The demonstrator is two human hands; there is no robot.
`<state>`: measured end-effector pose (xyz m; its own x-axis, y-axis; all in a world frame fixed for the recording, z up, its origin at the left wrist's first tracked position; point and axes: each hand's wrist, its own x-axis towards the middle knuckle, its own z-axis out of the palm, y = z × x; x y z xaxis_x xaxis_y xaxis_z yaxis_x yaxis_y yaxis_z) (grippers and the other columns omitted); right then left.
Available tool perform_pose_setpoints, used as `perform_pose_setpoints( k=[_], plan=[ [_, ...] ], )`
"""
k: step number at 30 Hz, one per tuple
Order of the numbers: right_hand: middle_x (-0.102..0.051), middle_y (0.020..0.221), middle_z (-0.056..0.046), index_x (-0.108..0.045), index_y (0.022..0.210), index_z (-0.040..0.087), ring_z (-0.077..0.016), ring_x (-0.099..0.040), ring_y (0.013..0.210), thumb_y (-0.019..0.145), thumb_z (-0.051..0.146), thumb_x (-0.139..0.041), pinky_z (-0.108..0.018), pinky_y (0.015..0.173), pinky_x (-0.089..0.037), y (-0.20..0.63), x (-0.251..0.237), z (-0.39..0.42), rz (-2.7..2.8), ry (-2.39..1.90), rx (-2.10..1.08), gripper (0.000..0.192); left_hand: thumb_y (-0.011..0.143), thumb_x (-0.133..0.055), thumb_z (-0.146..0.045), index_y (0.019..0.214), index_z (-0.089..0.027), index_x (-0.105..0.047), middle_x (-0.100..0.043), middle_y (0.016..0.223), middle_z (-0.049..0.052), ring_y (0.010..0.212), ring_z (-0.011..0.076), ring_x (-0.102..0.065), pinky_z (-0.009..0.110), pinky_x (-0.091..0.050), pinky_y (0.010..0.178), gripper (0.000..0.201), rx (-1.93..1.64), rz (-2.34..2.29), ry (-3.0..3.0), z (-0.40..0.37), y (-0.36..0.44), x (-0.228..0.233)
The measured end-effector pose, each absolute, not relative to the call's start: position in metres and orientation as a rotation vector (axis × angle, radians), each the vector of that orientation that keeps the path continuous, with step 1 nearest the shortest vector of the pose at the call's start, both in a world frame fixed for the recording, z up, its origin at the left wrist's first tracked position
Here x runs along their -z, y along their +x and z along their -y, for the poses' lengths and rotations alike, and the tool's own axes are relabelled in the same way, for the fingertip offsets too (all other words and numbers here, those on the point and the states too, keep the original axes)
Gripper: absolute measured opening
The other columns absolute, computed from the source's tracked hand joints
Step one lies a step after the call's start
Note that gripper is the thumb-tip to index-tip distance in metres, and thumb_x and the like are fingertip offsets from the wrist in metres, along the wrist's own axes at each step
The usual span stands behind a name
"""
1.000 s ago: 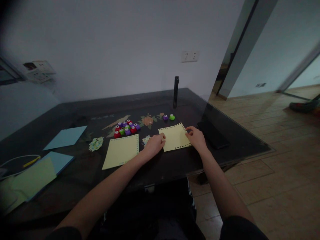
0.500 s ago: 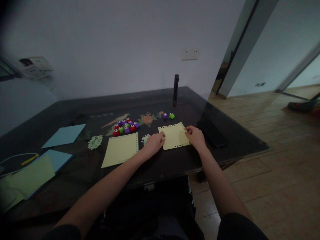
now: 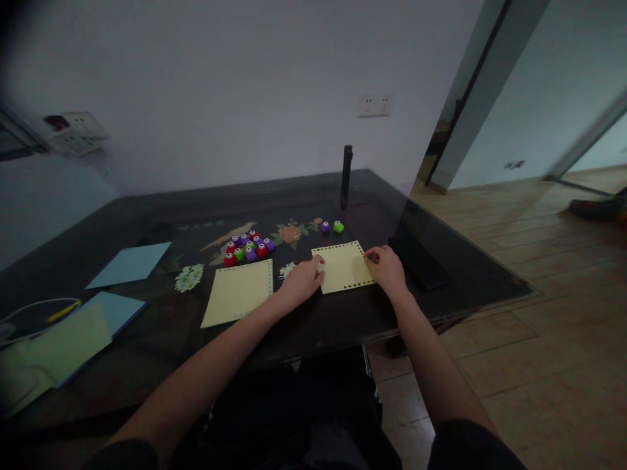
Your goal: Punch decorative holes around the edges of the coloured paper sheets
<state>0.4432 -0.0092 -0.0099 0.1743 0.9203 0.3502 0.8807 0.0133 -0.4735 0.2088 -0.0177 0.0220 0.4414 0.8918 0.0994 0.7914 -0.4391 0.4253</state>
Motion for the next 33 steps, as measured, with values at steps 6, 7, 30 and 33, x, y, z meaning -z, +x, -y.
perform_pose_setpoints(
  k=[6, 7, 30, 33],
  plan=[
    [-0.057, 0.077, -0.004, -0.068, 0.079, 0.019, -0.0161, -0.052, 0.068, 0.073, 0.023, -0.057, -0.029, 0.067, -0.041, 0.442, 0.008, 0.009, 1.684, -1.793, -0.099, 0.013, 0.084, -0.048, -0.023, 0.104, -0.021, -0.057, -0.067, 0.081, 0.005, 0.074, 0.0203, -0.062, 0.028, -0.044, 0.066, 0.022, -0.669, -1.350, 2.368, 0.019, 0.169, -0.048],
    [-0.058, 0.078, -0.004, -0.068, 0.079, 0.019, -0.0162, -0.053, 0.068, 0.073, 0.022, -0.056, -0.029, 0.066, -0.042, 0.441, 0.007, 0.010, 1.682, -1.777, -0.108, 0.013, 0.084, -0.047, -0.024, 0.099, -0.021, -0.059, -0.066, 0.078, 0.004, 0.071, 0.0192, -0.061, 0.027, -0.044, 0.064, 0.019, -0.696, -1.347, 2.369, 0.018, 0.156, -0.051],
    [-0.067, 0.093, -0.007, -0.069, 0.092, 0.019, -0.0214, -0.059, 0.089, 0.082, 0.027, -0.058, -0.031, 0.074, -0.044, 0.230, -0.048, -0.028, 2.400, -1.388, -0.325, 0.016, 0.078, -0.055, -0.035, 0.110, -0.016, -0.059, -0.059, 0.111, 0.012, 0.102, 0.0250, -0.055, 0.037, -0.040, 0.092, 0.037, -0.398, -1.688, 2.429, -0.005, -0.019, -0.026],
    [-0.061, 0.110, -0.013, -0.065, 0.106, 0.015, -0.0261, -0.052, 0.106, 0.083, 0.034, -0.059, -0.035, 0.084, -0.043, 0.222, -0.026, -0.029, 2.488, -1.397, -0.180, 0.030, 0.074, -0.060, -0.041, 0.117, -0.014, -0.056, -0.056, 0.116, 0.014, 0.105, 0.0272, -0.054, 0.037, -0.039, 0.092, 0.051, -0.301, -1.717, 2.400, -0.004, -0.018, -0.023]
  ],
)
